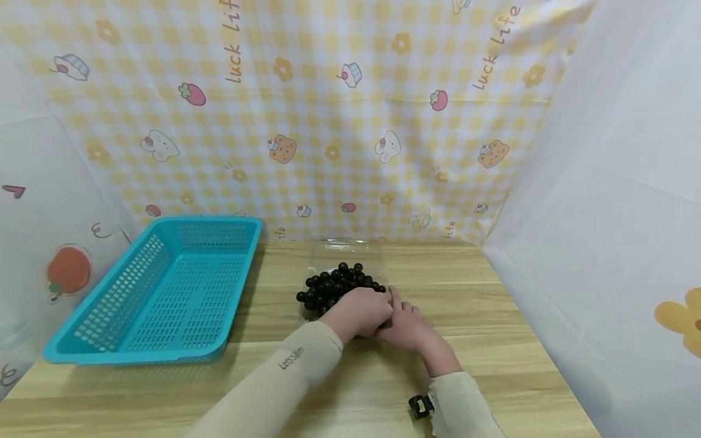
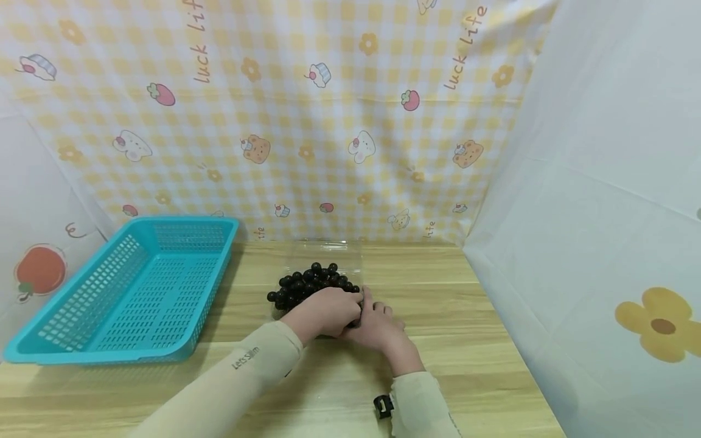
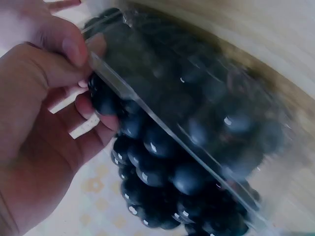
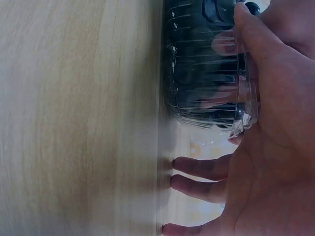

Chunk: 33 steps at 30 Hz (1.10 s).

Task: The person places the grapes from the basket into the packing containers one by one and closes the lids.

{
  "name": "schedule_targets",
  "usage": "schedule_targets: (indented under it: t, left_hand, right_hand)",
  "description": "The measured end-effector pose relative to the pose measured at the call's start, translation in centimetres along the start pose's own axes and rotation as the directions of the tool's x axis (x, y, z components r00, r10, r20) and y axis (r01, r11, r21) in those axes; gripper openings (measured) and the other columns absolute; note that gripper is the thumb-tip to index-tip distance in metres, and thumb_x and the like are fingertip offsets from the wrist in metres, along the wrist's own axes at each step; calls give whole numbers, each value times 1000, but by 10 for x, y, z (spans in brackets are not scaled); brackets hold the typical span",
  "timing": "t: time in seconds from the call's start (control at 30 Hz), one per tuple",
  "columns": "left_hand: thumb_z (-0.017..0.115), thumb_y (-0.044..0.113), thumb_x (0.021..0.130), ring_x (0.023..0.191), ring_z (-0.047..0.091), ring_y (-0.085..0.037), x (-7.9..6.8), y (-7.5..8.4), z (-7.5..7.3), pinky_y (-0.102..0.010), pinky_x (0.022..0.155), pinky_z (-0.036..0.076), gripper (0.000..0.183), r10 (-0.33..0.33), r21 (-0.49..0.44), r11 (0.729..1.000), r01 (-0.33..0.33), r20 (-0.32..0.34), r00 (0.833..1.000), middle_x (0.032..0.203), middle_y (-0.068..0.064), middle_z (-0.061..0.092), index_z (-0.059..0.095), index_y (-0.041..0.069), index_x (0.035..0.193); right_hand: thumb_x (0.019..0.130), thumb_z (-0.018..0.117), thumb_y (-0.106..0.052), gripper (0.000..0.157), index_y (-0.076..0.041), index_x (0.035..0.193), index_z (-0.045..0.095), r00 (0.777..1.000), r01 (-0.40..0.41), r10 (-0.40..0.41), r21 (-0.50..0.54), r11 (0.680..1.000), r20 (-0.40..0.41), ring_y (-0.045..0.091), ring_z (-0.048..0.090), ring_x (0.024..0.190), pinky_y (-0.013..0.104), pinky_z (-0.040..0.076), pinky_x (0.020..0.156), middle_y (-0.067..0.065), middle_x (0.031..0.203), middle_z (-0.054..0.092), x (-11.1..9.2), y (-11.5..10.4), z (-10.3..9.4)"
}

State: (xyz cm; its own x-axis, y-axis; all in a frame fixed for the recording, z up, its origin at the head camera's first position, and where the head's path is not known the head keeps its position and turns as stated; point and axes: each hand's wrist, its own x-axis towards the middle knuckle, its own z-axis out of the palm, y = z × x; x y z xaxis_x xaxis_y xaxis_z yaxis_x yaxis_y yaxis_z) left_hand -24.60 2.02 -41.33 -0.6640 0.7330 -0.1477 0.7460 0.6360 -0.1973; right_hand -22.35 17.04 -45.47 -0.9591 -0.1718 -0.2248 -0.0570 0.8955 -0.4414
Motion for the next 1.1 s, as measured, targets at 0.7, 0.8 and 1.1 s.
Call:
schedule_targets:
  t: [0.7,0.8,1.1]
  left_hand:
    - [63,22,106,118,68,-24,-44,-58,-1,-48,95,62,26,-307,-493,854,166,-221,926,138,-4,67,75,21,129]
    - [59,28,109,125,67,-31,-49,-74,5,-53,99,60,29,-469,-585,763,276,-207,859,146,-8,63,73,19,132]
    - [32,47,116,153,40,-44,-58,-94,37,-66,121,41,57,-634,-726,553,409,-48,772,163,-21,45,54,10,153]
  right_hand:
    - [78,72,-86,138,-12,173,5,999,-25,23,59,998,25,54,34,154,76,42,111,34,167,34,0,-1,0]
    - [78,71,-86,137,-12,173,5,999,-26,25,39,999,25,53,36,154,74,44,112,33,166,36,0,-2,0]
    - [77,71,-87,139,-14,173,4,999,-33,32,37,999,24,54,35,154,78,42,111,33,167,35,-1,-3,0]
